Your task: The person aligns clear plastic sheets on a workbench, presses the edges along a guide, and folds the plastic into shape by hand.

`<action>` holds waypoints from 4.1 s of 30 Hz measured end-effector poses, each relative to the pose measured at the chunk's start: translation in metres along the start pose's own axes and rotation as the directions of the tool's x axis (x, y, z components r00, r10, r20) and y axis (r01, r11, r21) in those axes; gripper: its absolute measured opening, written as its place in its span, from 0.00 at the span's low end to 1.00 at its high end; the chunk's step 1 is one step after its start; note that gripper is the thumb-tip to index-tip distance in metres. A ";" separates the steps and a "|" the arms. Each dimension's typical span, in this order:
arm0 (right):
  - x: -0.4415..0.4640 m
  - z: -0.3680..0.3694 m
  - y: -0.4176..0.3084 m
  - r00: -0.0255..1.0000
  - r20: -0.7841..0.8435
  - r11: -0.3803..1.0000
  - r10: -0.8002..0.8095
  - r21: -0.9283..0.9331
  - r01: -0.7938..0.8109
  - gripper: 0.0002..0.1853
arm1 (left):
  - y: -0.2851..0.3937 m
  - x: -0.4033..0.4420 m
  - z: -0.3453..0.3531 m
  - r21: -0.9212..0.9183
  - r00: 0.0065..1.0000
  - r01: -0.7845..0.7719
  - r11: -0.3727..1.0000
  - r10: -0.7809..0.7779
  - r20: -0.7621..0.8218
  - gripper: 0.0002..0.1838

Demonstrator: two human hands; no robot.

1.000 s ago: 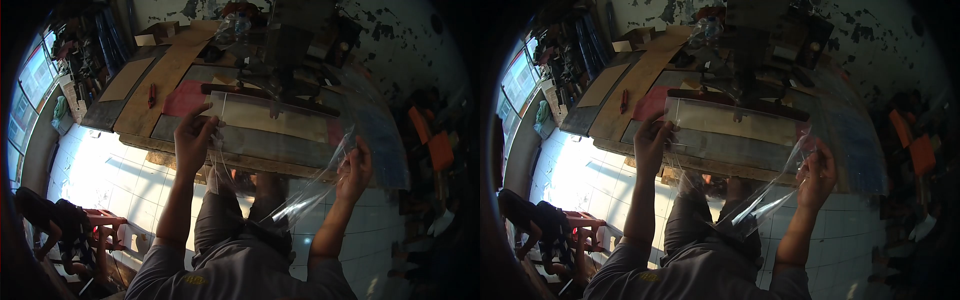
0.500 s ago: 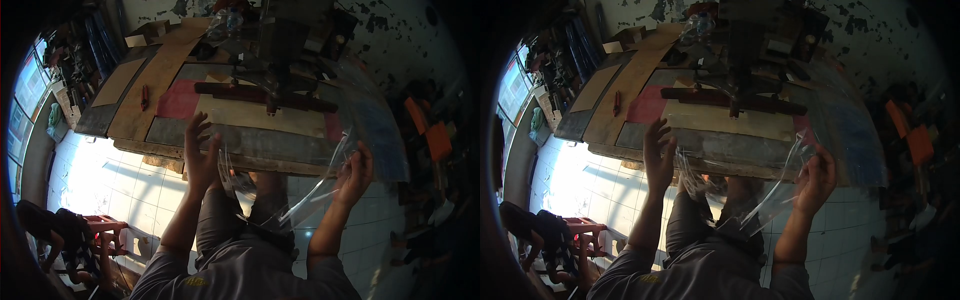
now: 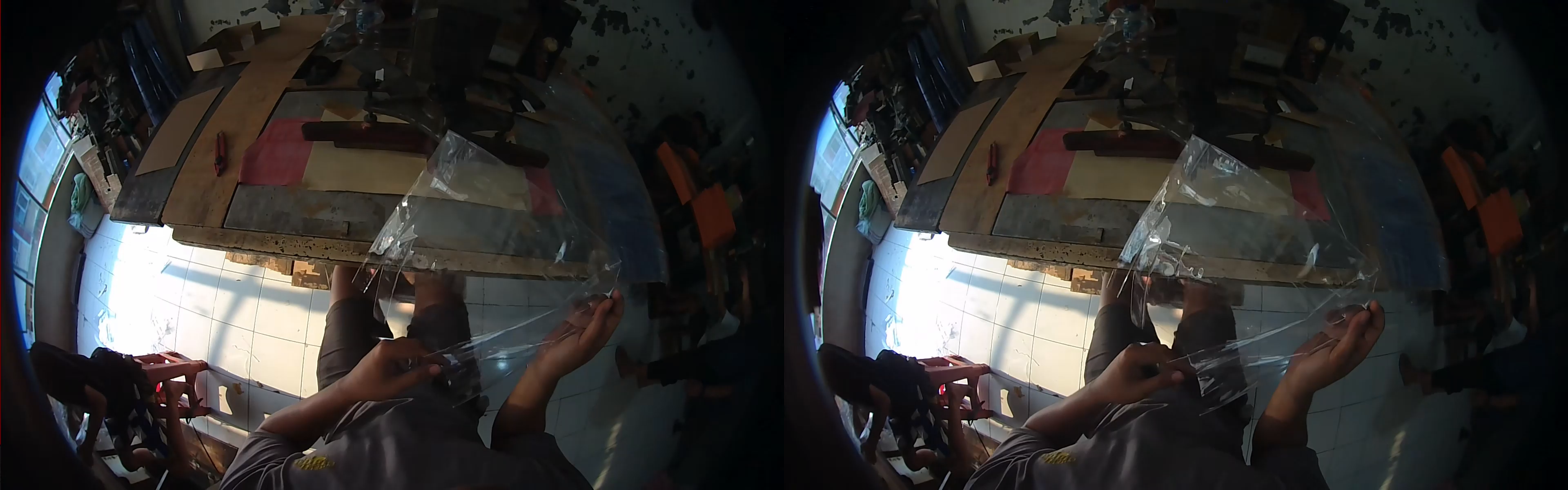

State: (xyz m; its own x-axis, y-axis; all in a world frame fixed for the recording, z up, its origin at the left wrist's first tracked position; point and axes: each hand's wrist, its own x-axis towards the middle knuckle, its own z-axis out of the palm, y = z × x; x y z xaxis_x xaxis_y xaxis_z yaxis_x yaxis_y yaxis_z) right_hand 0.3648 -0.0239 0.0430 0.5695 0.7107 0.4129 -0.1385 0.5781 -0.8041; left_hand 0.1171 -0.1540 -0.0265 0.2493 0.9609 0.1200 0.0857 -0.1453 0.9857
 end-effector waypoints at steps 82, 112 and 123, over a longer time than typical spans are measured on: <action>0.020 -0.070 0.042 0.807 0.590 0.887 -0.011 -0.367 0.280 0.10 | 0.023 0.066 -0.092 -0.559 0.984 -0.114 0.821 0.170 0.049 0.40; -0.007 -0.042 0.022 0.617 0.783 0.712 -0.076 -0.391 0.584 0.21 | 0.041 0.057 -0.070 -0.775 0.978 -0.162 0.611 0.205 -0.043 0.17; -0.075 -0.024 0.029 0.462 0.859 0.814 -0.221 -0.099 0.572 0.17 | 0.031 0.058 -0.048 -0.600 0.994 0.065 0.797 0.000 0.107 0.12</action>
State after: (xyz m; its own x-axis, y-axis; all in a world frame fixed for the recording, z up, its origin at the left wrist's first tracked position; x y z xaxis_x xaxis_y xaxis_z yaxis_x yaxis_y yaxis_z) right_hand 0.3376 -0.0701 -0.0210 -0.4023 0.5451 0.7355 0.2928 0.8378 -0.4608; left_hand 0.0883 -0.0911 0.0163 0.3515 0.9301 0.1063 -0.4943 0.0880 0.8648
